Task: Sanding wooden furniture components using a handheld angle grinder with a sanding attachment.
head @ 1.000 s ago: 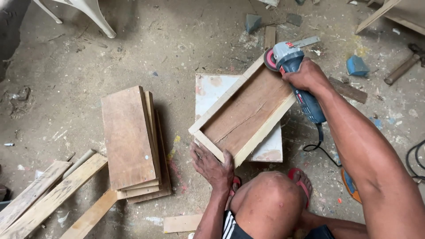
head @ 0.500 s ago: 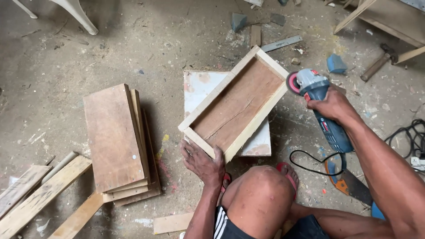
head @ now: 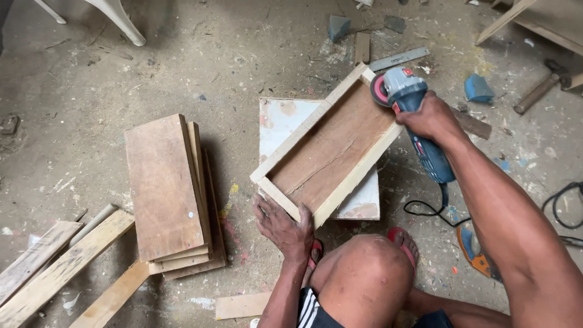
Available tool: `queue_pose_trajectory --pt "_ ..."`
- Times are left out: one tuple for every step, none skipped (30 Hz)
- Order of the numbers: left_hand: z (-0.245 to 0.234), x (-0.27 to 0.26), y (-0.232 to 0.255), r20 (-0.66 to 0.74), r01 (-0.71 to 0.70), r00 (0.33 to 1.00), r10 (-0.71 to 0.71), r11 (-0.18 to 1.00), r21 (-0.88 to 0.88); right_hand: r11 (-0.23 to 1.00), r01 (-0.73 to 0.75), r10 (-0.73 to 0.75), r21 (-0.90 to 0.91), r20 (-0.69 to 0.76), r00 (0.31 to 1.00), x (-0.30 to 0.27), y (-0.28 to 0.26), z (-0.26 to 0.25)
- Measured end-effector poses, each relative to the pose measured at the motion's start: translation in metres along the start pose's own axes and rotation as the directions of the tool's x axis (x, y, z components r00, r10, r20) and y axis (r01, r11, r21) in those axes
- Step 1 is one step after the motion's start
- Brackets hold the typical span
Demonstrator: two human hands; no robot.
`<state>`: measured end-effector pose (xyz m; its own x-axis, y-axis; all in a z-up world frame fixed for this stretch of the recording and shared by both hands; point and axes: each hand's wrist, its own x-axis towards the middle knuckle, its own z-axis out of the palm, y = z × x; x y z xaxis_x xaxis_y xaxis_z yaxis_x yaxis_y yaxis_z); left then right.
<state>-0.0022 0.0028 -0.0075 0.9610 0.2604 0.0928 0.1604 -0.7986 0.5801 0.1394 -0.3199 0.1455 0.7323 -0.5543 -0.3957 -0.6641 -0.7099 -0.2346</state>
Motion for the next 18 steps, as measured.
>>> queue_pose_trajectory --pt "-0.001 -0.001 0.0 0.008 0.005 1.0 -0.005 1.0 -0.003 1.0 0.02 -0.02 0.009 0.002 1.0 0.002 -0.008 0.001" --pt "-0.003 -0.003 0.001 0.015 0.01 1.0 -0.01 1.0 -0.005 0.999 0.04 -0.04 0.018 0.004 0.999 0.004 -0.016 0.001" --pt "-0.004 -0.005 0.0 0.02 0.01 1.0 -0.01 1.0 -0.004 0.999 0.036 -0.036 0.017 0.007 0.999 0.014 -0.017 0.006" --pt "-0.005 -0.006 -0.001 0.032 0.021 0.999 -0.02 1.0 -0.018 0.998 0.051 -0.05 0.024 -0.017 0.999 0.024 -0.017 0.011" --pt "-0.004 -0.003 0.0 0.037 0.026 0.999 -0.025 0.999 -0.038 0.997 0.069 -0.068 0.033 -0.05 0.996 0.036 -0.02 0.013" --pt "-0.004 -0.001 0.0 0.036 0.022 0.999 -0.02 0.999 -0.042 0.997 0.069 -0.067 0.035 -0.056 0.996 0.032 -0.022 0.011" --pt "-0.004 -0.002 0.0 0.045 0.028 0.999 -0.026 0.999 -0.039 0.997 0.069 -0.067 0.037 -0.04 0.997 0.027 -0.024 0.009" --pt "-0.004 -0.002 -0.001 0.055 0.033 0.998 -0.031 0.999 -0.036 0.997 0.069 -0.068 0.04 -0.024 0.997 0.021 -0.027 0.008" --pt "-0.004 -0.002 0.0 0.056 0.039 0.998 -0.036 0.999 -0.038 0.997 0.07 -0.069 0.034 -0.023 0.997 0.015 -0.023 0.008" --pt "-0.004 -0.001 0.001 0.037 0.029 0.999 -0.027 0.999 -0.028 0.998 0.051 -0.051 0.037 -0.018 0.999 0.008 -0.018 0.008" --pt "-0.005 -0.003 0.001 0.023 0.014 1.0 -0.013 1.0 -0.017 0.999 0.027 -0.026 0.043 -0.014 1.0 -0.001 -0.011 0.008" --pt "-0.004 -0.005 -0.003 0.028 0.014 1.0 -0.013 1.0 -0.02 0.999 0.022 -0.022 0.04 -0.015 1.0 -0.009 -0.007 0.005" --pt "-0.001 -0.004 -0.004 0.031 0.022 0.999 -0.021 0.999 -0.031 0.999 0.008 -0.007 0.041 -0.012 1.0 -0.018 -0.001 -0.003" --pt "0.002 -0.004 -0.004 0.034 0.031 0.999 -0.029 0.999 -0.042 0.999 -0.007 0.007 0.043 -0.009 1.0 -0.027 0.005 -0.01" --pt "0.002 -0.003 -0.003 0.034 0.028 0.999 -0.026 0.998 -0.052 0.999 -0.008 0.009 0.04 -0.02 1.0 -0.029 0.018 -0.011" --pt "0.003 -0.002 -0.002 0.019 0.027 0.999 -0.027 0.999 -0.045 0.999 -0.028 0.03 0.038 -0.03 0.999 -0.033 0.032 -0.012" --pt "0.001 -0.004 -0.002 0.009 0.025 1.0 -0.025 0.999 -0.032 0.998 -0.054 0.055 0.038 -0.036 0.998 -0.038 0.047 -0.011" --pt "0.001 -0.006 -0.003 0.014 0.02 1.0 -0.02 0.999 -0.038 0.997 -0.061 0.062 0.038 -0.042 0.997 -0.046 0.055 -0.011"
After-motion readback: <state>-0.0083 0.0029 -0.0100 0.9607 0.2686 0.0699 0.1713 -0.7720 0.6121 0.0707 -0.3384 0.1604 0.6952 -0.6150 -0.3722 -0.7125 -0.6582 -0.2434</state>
